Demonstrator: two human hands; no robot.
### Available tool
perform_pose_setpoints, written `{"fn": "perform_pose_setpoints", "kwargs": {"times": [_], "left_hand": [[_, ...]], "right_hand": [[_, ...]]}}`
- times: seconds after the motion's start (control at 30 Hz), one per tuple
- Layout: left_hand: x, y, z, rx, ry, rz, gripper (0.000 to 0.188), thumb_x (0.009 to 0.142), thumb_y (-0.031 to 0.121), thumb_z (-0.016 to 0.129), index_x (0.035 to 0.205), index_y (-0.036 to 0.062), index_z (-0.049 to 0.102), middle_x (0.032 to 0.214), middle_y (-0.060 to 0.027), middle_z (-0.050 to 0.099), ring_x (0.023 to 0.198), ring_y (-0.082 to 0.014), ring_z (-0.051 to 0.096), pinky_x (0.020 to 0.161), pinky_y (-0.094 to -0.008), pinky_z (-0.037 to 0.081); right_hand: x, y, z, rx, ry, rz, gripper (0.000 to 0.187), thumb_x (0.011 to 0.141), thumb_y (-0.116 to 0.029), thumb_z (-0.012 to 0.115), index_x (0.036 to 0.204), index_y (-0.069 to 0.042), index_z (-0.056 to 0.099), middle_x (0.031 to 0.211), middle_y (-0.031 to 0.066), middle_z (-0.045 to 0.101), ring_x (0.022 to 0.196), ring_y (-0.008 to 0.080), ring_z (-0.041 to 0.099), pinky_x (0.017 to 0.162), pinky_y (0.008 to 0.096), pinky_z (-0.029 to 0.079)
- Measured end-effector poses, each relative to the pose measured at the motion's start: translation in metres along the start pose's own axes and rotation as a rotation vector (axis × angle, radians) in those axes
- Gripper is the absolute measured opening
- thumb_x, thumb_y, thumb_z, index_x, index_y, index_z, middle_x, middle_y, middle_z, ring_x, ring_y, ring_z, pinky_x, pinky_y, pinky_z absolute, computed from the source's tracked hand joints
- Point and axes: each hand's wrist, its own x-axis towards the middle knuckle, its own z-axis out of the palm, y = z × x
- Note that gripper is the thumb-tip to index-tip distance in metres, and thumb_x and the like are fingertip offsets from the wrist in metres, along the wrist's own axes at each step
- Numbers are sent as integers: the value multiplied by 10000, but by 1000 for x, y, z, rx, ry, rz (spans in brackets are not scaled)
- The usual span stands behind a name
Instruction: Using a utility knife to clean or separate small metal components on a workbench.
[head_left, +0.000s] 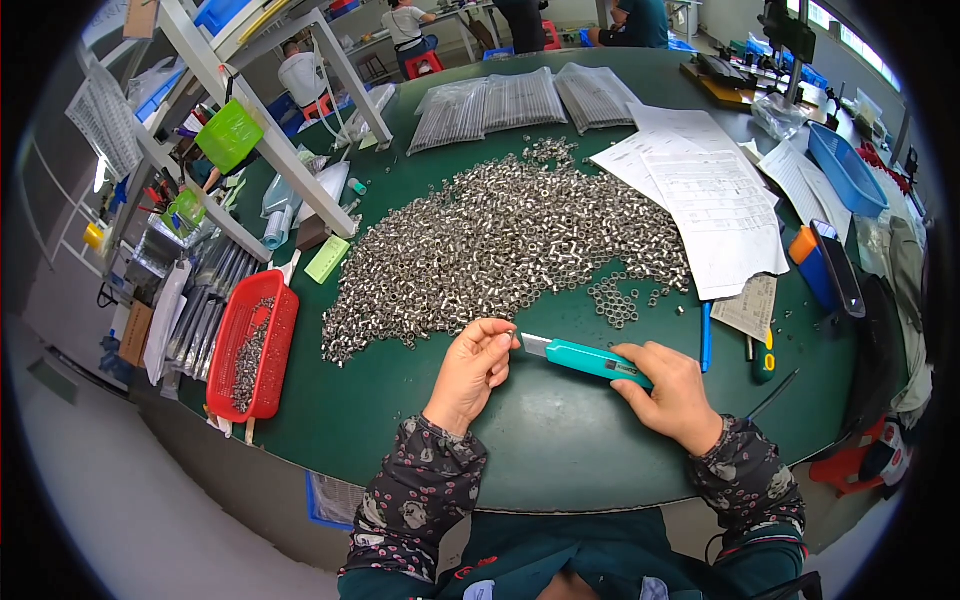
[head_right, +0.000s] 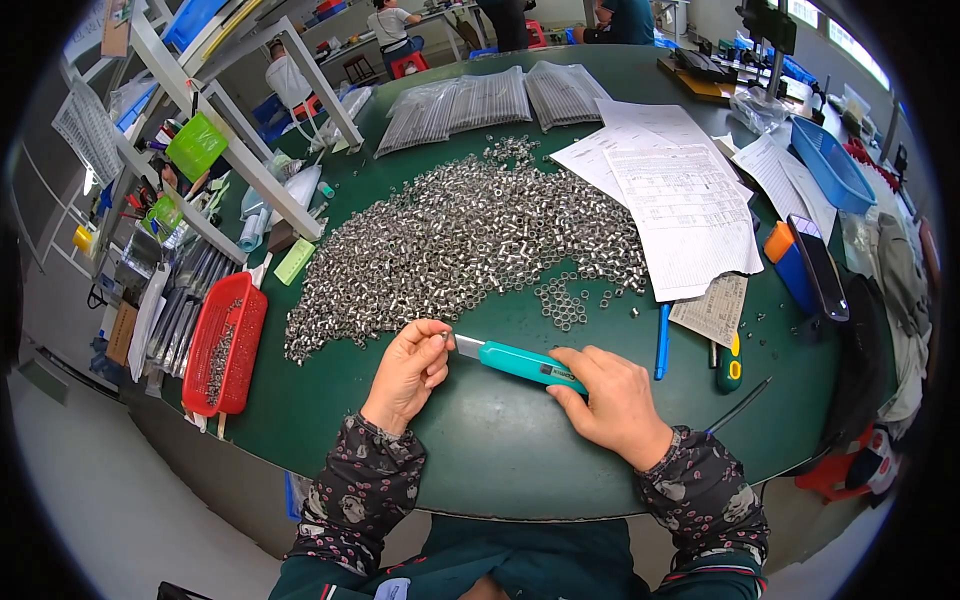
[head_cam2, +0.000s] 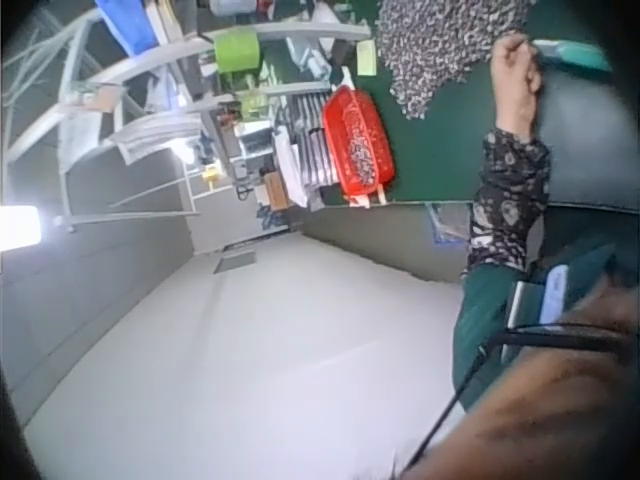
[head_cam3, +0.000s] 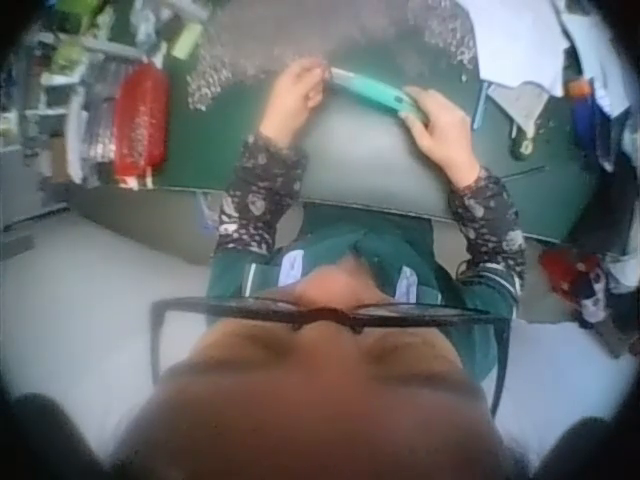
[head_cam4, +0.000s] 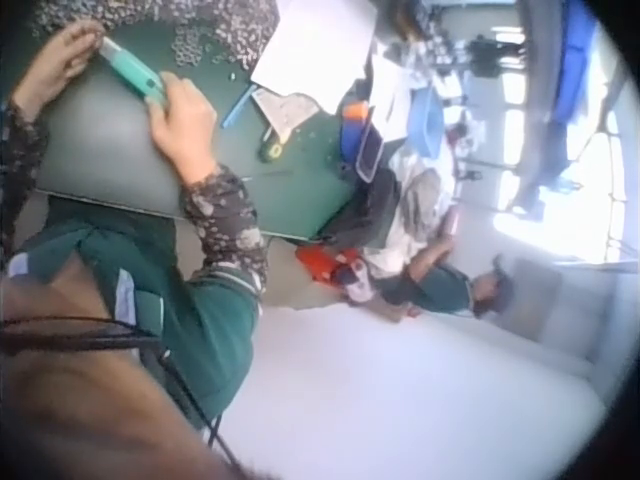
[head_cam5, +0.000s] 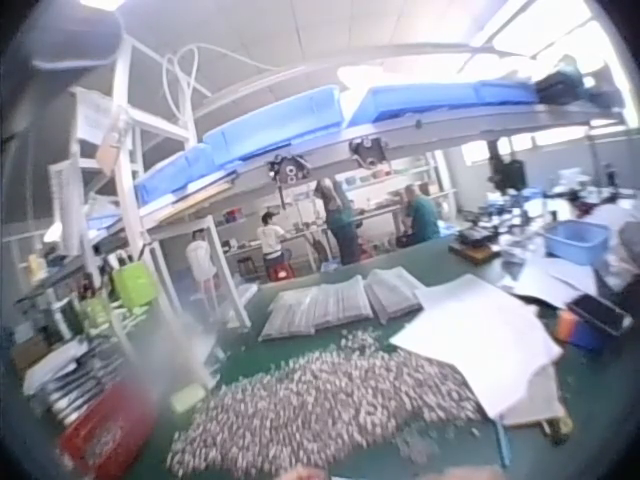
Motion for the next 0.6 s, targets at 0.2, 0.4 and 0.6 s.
{"fn": "perform_pose_setpoints", "kwargs": {"times": [0.2, 0.4, 0.6], "left_hand": [[1, -2, -2, -39, -18, 3, 90, 840, 81, 512, 919, 40, 507, 778, -42, 536, 502, -41, 370, 398, -161, 308], [0, 0, -1, -39, -30, -2, 101, 835, 86, 524, 919, 35, 507, 757, -41, 545, 467, -30, 376, 367, -150, 294], [0, -1, 0, -23, -46, -11, 113, 835, 91, 526, 927, 27, 515, 741, -34, 547, 465, -25, 377, 375, -150, 295]], "right_hand": [[0, 0, 0, 6, -7, -9, 280, 685, -142, 633, 943, -66, 553, 644, 91, 492, 571, 268, 507, 498, 358, 391], [0, -1, -1, 17, -19, -10, 283, 687, -149, 630, 946, -69, 551, 645, 88, 493, 580, 264, 512, 499, 359, 395], [-1, 1, 0, 33, -51, 1, 270, 699, -163, 621, 945, -71, 556, 652, 90, 505, 590, 269, 522, 511, 361, 404]]}}
